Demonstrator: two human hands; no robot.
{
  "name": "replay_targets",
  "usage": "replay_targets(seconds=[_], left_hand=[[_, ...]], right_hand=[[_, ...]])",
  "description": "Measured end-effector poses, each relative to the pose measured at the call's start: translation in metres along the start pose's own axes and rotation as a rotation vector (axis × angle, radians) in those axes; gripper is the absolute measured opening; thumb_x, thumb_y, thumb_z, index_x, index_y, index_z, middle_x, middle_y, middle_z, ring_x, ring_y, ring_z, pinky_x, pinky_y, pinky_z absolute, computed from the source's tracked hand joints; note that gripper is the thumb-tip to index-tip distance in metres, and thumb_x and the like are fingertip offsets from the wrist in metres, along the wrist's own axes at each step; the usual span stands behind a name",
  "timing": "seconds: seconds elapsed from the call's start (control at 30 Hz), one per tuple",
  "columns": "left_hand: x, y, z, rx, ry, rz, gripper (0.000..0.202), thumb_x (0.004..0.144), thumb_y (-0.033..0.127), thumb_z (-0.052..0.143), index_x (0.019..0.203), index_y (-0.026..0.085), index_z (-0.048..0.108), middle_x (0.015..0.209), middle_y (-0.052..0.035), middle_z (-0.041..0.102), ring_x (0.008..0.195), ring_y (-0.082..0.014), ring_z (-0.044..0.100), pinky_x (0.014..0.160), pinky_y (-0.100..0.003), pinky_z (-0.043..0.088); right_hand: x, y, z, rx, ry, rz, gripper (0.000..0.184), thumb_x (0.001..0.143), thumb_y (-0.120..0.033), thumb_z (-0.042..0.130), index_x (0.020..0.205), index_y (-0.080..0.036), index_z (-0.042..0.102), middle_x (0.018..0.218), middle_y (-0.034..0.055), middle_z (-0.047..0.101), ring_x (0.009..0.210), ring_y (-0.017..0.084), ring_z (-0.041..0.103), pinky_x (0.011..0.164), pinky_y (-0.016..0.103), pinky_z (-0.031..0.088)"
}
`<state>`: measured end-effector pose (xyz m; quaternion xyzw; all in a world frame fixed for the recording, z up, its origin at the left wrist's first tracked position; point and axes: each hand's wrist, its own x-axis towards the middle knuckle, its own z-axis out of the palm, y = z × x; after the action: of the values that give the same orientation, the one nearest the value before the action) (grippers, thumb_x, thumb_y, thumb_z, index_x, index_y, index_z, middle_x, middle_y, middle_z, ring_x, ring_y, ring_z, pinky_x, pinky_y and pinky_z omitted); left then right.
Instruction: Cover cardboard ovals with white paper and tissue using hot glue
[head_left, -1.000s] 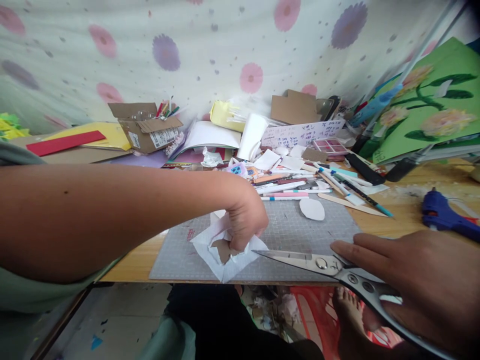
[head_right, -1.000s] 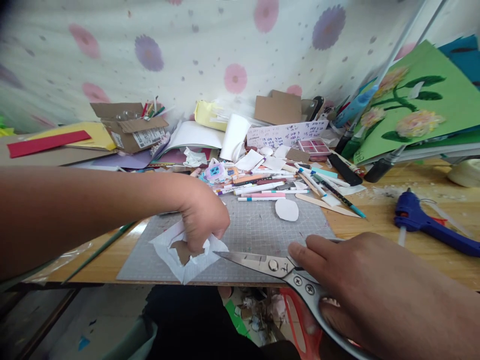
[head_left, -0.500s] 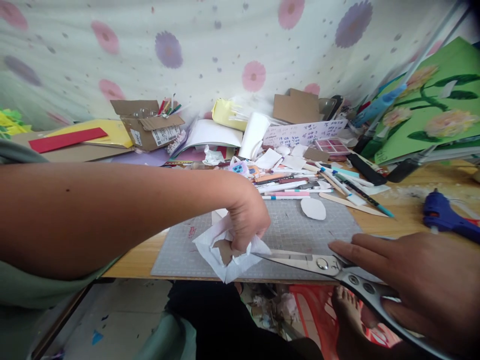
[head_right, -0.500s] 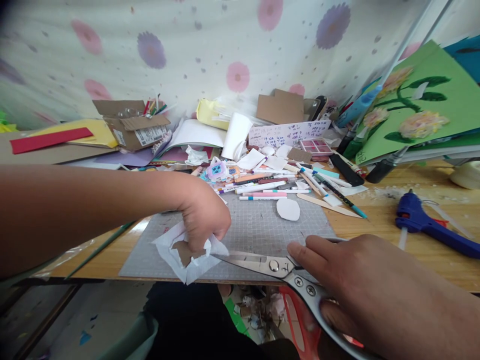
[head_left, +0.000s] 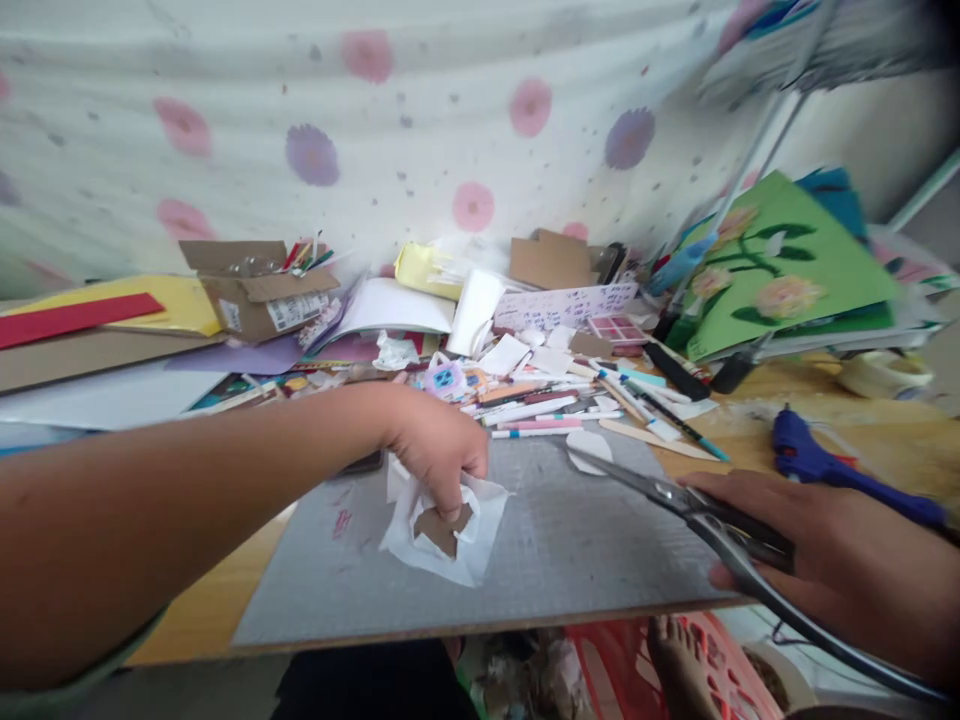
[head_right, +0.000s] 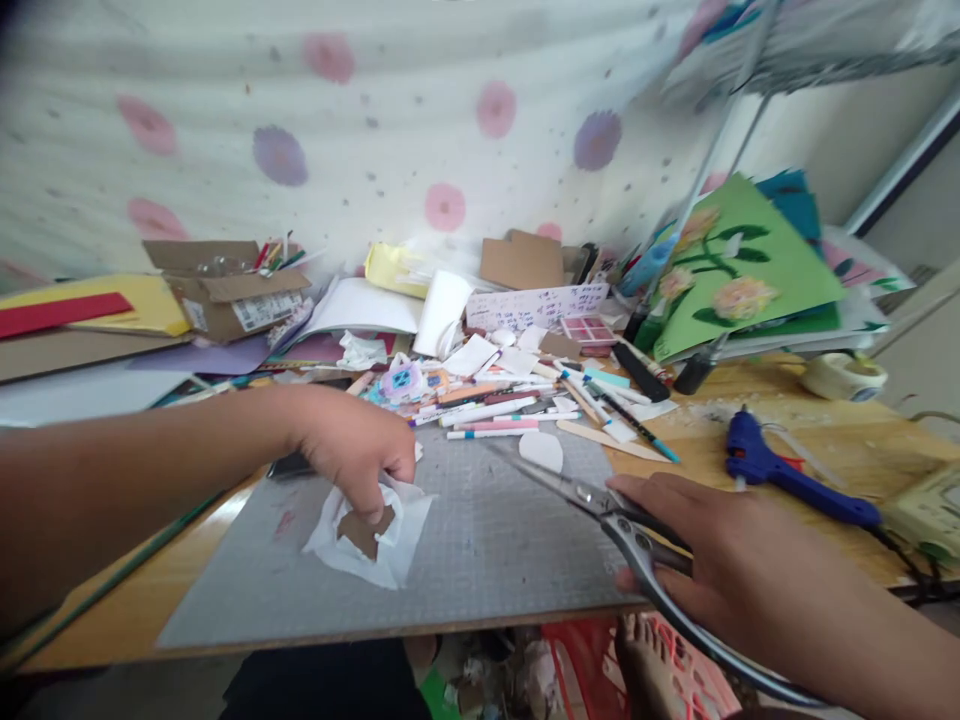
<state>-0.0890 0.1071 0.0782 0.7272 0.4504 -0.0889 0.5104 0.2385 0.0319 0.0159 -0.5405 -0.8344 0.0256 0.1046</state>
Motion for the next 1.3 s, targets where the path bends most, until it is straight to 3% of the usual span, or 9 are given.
replay_targets(seconds=[0.1,0.17,0.2,0.4,0.7,0.93,1.07,1.17,1.3], left_hand=[[0.005,-0.008,0.008,-0.074,0.146,0.101,0.007,0.055,0.018,0.071,0.052,0.018,0.065,0.050,0.0031,0.061,0.049,-0.0133,0.050,0.048,-0.023,0.032],[0.016,-0.013,0.023,-0.235,0.289,0.163,0.015,0.072,0.031,0.060,0.077,0.019,0.068,0.070,0.0016,0.068,0.061,-0.0138,0.058,0.057,-0.023,0.041],[0.023,-0.015,0.031,-0.542,0.389,0.220,0.019,0.070,0.029,0.065,0.083,0.017,0.068,0.075,-0.0012,0.069,0.065,-0.0154,0.060,0.061,-0.025,0.044],[0.061,-0.020,0.067,-1.078,0.559,0.356,0.020,0.071,0.024,0.069,0.088,0.015,0.066,0.080,-0.0041,0.071,0.072,-0.0152,0.063,0.067,-0.025,0.047],[0.066,-0.029,0.082,-1.145,0.526,0.358,0.017,0.074,0.026,0.069,0.087,0.016,0.068,0.079,-0.0039,0.070,0.073,-0.0167,0.062,0.070,-0.028,0.046],[0.063,-0.032,0.088,-1.042,0.491,0.396,0.017,0.077,0.026,0.066,0.091,0.017,0.069,0.074,-0.0007,0.066,0.079,-0.0169,0.060,0.074,-0.027,0.043],[0.060,-0.033,0.089,-0.987,0.526,0.359,0.013,0.077,0.029,0.067,0.083,0.018,0.069,0.079,-0.0011,0.068,0.078,-0.0173,0.060,0.074,-0.027,0.043],[0.059,-0.033,0.089,-1.008,0.571,0.290,0.018,0.077,0.035,0.066,0.086,0.019,0.070,0.083,-0.0019,0.071,0.081,-0.0198,0.061,0.075,-0.029,0.044],[0.060,-0.031,0.090,-1.047,0.579,0.306,0.024,0.078,0.036,0.065,0.096,0.021,0.070,0.095,-0.0029,0.072,0.090,-0.0223,0.062,0.082,-0.032,0.044]], right_hand=[[0.004,0.023,0.011,-0.006,-0.054,0.172,0.049,0.082,-0.049,0.043,0.119,-0.020,0.059,0.116,0.0081,0.067,0.099,0.028,0.065,0.083,0.038,0.053],[0.008,0.036,0.020,-0.029,-0.020,0.277,0.050,0.083,-0.045,0.040,0.119,-0.016,0.058,0.114,0.0104,0.068,0.099,0.029,0.065,0.084,0.039,0.052],[0.011,0.040,0.025,-0.043,-0.011,0.295,0.049,0.084,-0.044,0.039,0.120,-0.015,0.057,0.113,0.0110,0.068,0.099,0.029,0.065,0.084,0.039,0.052],[0.026,0.045,0.050,-0.128,0.043,0.295,0.049,0.085,-0.041,0.042,0.122,-0.011,0.053,0.118,0.0168,0.064,0.101,0.032,0.063,0.081,0.043,0.052],[0.031,0.047,0.062,-0.196,0.013,0.245,0.046,0.086,-0.042,0.044,0.120,-0.012,0.056,0.106,0.0170,0.068,0.089,0.033,0.067,0.075,0.047,0.052],[0.036,0.016,0.033,0.075,0.265,0.033,0.028,0.089,-0.035,0.045,0.104,-0.018,0.061,0.100,0.0112,0.065,0.092,0.025,0.062,0.080,0.040,0.050],[0.038,-0.001,0.023,0.149,0.223,-0.081,0.020,0.091,-0.026,0.044,0.094,-0.020,0.063,0.093,0.0073,0.066,0.087,0.019,0.063,0.076,0.032,0.051],[0.030,0.028,0.018,-0.035,0.164,0.030,0.023,0.090,-0.030,0.046,0.103,-0.020,0.061,0.098,0.0087,0.066,0.090,0.022,0.063,0.078,0.035,0.050],[0.001,0.098,0.015,-0.269,0.261,0.303,0.029,0.086,-0.028,0.046,0.108,-0.015,0.060,0.098,0.0150,0.068,0.086,0.028,0.066,0.073,0.037,0.050]])
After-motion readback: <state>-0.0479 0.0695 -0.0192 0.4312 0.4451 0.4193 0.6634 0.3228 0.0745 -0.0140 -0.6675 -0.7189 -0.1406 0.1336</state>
